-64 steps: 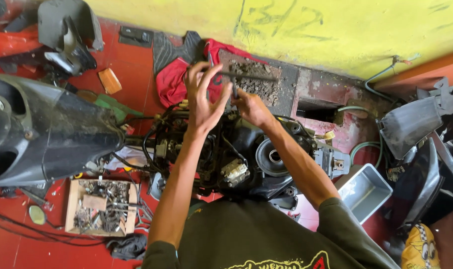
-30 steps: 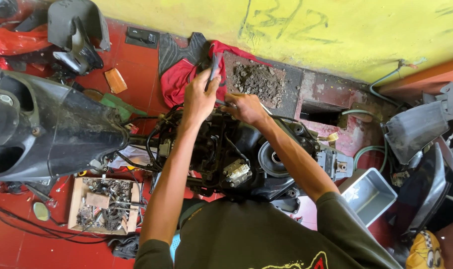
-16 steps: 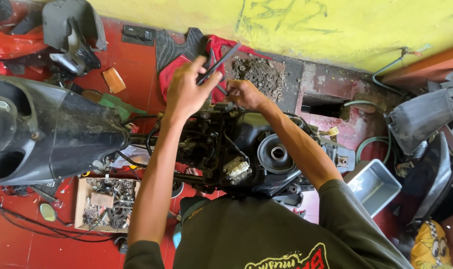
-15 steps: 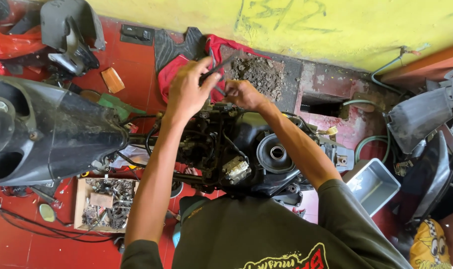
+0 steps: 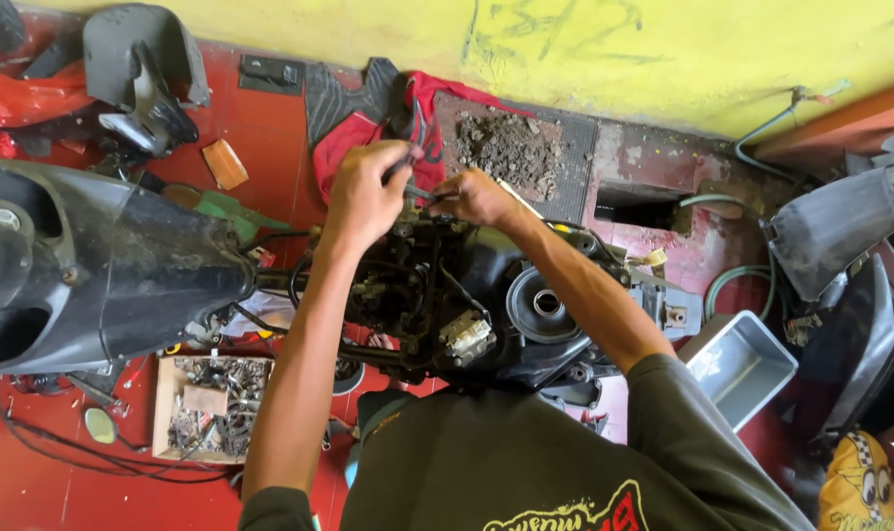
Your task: The person is disassembling or repairing a motorcycle engine, using a T-handle wrench and a screwdriver to remove bolts and adjust parts.
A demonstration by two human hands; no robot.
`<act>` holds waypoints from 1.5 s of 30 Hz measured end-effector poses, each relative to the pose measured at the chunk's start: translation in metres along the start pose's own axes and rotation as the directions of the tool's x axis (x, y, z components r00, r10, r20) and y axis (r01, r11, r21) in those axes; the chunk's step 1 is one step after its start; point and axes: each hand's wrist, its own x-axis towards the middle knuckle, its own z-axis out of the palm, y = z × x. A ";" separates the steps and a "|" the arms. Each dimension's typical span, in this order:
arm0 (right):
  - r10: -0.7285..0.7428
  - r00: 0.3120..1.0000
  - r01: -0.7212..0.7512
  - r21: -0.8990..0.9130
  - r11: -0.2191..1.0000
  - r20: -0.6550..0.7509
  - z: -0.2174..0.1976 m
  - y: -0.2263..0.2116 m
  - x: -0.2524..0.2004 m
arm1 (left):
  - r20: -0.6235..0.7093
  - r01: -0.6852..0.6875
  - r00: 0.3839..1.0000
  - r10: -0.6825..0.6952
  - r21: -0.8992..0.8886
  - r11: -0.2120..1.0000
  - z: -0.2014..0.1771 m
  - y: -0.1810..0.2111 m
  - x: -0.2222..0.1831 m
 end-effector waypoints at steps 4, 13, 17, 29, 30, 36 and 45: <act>-0.009 0.994 0.001 -0.067 0.998 -0.108 0.012 0.034 0.006 | 0.254 -0.330 0.934 0.252 0.336 0.882 -0.030 0.020 0.000; 0.059 0.975 -0.089 0.131 0.987 0.215 -0.008 0.005 0.001 | 0.321 0.093 0.947 -0.027 -0.191 0.977 -0.046 0.054 0.004; 0.000 0.996 -0.007 -0.074 0.997 -0.092 -0.001 -0.002 -0.003 | 0.155 0.058 0.985 -0.075 0.107 0.993 -0.035 0.034 -0.003; -0.006 0.994 0.019 -0.116 0.993 0.107 -0.015 0.015 -0.007 | 0.179 -0.136 0.976 0.123 0.064 0.989 -0.027 0.030 0.007; -0.015 0.994 0.032 -0.156 0.987 0.107 -0.013 0.024 -0.006 | 0.242 -0.216 0.956 0.164 0.207 0.954 -0.039 0.041 0.009; -0.146 0.974 0.065 -0.403 0.913 -0.172 -0.005 0.049 -0.006 | 0.100 0.403 0.914 -0.392 -0.131 0.906 -0.037 0.044 0.002; -0.140 0.987 0.141 0.000 0.990 -0.073 -0.003 -0.004 -0.008 | -0.168 -0.206 0.921 0.351 0.554 0.807 -0.021 0.058 -0.013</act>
